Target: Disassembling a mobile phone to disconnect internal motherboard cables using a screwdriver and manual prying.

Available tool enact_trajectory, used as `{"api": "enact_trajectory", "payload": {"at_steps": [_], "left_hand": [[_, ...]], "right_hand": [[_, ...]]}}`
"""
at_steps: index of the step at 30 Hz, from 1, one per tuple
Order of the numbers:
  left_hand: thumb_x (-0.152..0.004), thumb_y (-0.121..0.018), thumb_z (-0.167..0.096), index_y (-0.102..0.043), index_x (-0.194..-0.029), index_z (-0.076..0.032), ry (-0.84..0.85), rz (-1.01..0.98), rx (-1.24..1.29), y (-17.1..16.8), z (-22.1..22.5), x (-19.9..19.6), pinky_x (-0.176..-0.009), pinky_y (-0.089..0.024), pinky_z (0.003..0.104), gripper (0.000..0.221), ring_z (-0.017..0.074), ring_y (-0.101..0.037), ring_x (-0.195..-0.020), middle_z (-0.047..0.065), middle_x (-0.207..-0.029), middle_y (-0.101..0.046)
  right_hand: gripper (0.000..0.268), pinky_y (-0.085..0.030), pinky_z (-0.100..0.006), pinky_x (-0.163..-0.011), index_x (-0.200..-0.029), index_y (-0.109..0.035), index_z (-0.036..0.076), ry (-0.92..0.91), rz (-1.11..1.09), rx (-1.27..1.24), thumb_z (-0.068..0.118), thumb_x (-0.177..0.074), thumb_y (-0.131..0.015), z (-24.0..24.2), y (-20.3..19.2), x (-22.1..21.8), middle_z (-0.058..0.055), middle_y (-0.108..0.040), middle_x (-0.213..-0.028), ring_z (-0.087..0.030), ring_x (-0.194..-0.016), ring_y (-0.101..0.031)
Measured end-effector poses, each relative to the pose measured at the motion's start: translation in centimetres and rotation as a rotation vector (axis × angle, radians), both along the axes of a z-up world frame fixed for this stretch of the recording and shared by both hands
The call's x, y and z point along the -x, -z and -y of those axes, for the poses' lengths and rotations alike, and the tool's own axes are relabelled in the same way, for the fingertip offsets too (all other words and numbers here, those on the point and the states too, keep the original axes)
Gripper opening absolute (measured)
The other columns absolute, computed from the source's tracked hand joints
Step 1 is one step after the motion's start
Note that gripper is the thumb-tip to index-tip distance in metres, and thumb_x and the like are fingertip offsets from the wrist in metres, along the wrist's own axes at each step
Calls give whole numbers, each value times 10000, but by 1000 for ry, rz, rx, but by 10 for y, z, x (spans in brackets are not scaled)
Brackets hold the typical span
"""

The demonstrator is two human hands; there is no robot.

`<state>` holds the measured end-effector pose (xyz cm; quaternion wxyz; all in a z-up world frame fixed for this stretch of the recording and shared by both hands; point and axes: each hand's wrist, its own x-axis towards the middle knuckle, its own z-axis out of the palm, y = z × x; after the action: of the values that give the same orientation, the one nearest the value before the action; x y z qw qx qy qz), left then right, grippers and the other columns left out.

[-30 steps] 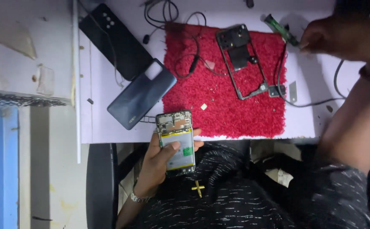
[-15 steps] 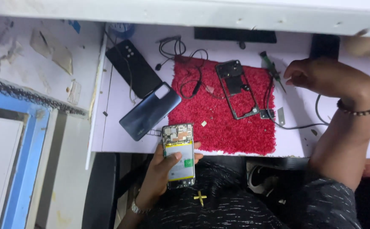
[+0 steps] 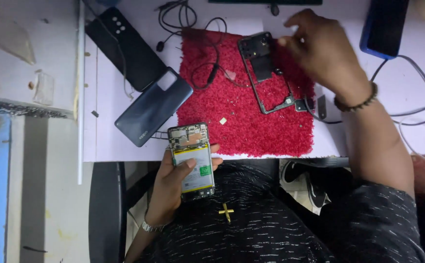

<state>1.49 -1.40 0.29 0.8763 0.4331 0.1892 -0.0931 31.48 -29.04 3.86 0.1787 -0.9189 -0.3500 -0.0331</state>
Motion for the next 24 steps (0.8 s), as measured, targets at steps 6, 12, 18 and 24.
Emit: {"api": "enact_trajectory", "payload": {"at_steps": [6, 12, 18, 24], "left_hand": [[-990, -643, -203, -488, -1484, -105, 9, 28, -15, 7, -1, 2, -1114, -570, 547, 527, 475, -808, -1139, 307, -1384, -742], [-958, -660, -196, -508, -1450, -89, -4, -12, -7, 5, -1, 1, -1096, -585, 523, 526, 475, -813, -1124, 332, -1380, -744], [-948, -664, -192, -487, -1469, -85, -12, -17, 0, 10, 1, 1, -1094, -584, 540, 560, 484, -812, -1122, 325, -1359, -753], [-947, -658, -209, -484, -1471, -33, -35, 17, 25, 7, 3, -1, -1041, -609, 552, 580, 524, -798, -1103, 367, -1358, -728]], "right_hand": [[417, -541, -428, -938, -1340, -686, -18, 50, -214, -181, 228, -1039, -837, -26, 30, -5, -230, -598, -1265, -360, -1123, -682], [221, -524, -258, -664, -1067, -529, 120, 207, -648, -563, -46, -1013, -663, -25, 22, -13, -60, -764, -1025, -117, -755, -661], [90, -443, -280, -760, -1110, -719, 97, 151, -283, -415, 46, -1136, -789, -3, 0, -16, 7, -693, -987, -98, -877, -591], [105, -512, -391, -806, -1222, -800, -7, -113, -11, -213, 41, -1142, -752, -12, 38, -41, -124, -802, -1137, -270, -935, -709]]}}
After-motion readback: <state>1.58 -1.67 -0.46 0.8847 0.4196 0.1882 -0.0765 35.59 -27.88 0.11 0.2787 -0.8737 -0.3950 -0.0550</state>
